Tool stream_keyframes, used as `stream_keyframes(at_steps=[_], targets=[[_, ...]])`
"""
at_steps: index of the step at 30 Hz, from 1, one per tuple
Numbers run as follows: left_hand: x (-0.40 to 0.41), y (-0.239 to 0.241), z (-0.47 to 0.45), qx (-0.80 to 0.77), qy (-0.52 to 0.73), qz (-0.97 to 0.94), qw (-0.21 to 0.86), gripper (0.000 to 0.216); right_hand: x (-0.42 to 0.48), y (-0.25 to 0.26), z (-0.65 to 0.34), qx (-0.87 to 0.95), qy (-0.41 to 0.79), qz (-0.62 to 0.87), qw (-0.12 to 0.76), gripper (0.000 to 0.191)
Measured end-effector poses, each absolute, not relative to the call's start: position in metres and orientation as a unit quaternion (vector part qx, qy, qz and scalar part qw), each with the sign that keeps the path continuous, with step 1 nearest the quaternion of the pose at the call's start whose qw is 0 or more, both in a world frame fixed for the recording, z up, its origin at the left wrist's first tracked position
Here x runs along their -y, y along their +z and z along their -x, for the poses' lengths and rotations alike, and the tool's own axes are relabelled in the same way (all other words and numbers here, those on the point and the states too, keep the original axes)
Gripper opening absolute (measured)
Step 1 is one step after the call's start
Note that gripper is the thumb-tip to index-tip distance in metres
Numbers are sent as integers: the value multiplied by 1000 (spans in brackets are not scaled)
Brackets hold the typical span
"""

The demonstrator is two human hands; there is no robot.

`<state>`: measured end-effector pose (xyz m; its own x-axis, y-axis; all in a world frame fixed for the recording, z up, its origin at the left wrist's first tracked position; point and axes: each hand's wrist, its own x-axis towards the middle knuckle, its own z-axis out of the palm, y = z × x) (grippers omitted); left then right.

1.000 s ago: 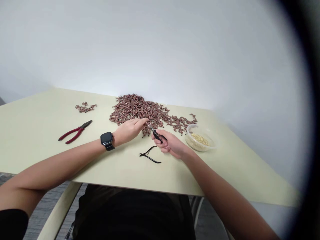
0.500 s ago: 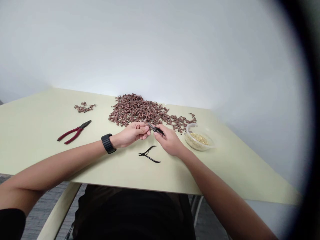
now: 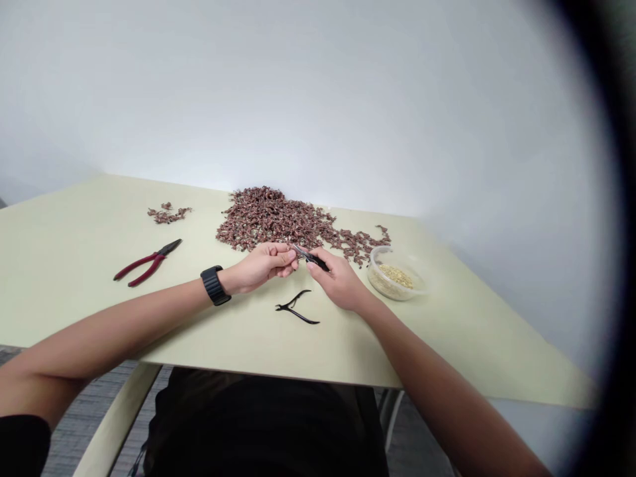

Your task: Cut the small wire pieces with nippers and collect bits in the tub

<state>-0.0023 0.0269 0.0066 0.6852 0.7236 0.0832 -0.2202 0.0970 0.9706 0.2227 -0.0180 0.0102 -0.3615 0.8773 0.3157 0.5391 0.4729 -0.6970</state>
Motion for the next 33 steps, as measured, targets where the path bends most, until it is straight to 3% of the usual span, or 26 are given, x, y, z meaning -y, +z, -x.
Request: stream_keyframes(at_steps=[9,13,17,21,24,26,29,33], targets=[[-26,7,1,-219,338,-587,702,38,18,10,-224,794,236,448,337,34],[-23,7,0,-257,370,-627,635,48,18,8,-219,779,278,444,346,32],[-23,7,1,-314,399,-708,491,53,21,9,-211,684,454,448,355,36],[-33,2,11,-349,395,-816,238,48,24,16,-210,547,657,408,320,40],[-45,-3,22,-313,355,-879,64,48,22,21,-215,492,730,386,276,43],[-48,-4,25,-287,333,-897,31,50,20,22,-218,482,744,389,251,44],[-44,0,20,-302,360,-873,128,49,18,19,-220,540,671,425,280,45],[-32,6,6,-289,378,-726,496,45,15,10,-220,702,364,489,369,36]])
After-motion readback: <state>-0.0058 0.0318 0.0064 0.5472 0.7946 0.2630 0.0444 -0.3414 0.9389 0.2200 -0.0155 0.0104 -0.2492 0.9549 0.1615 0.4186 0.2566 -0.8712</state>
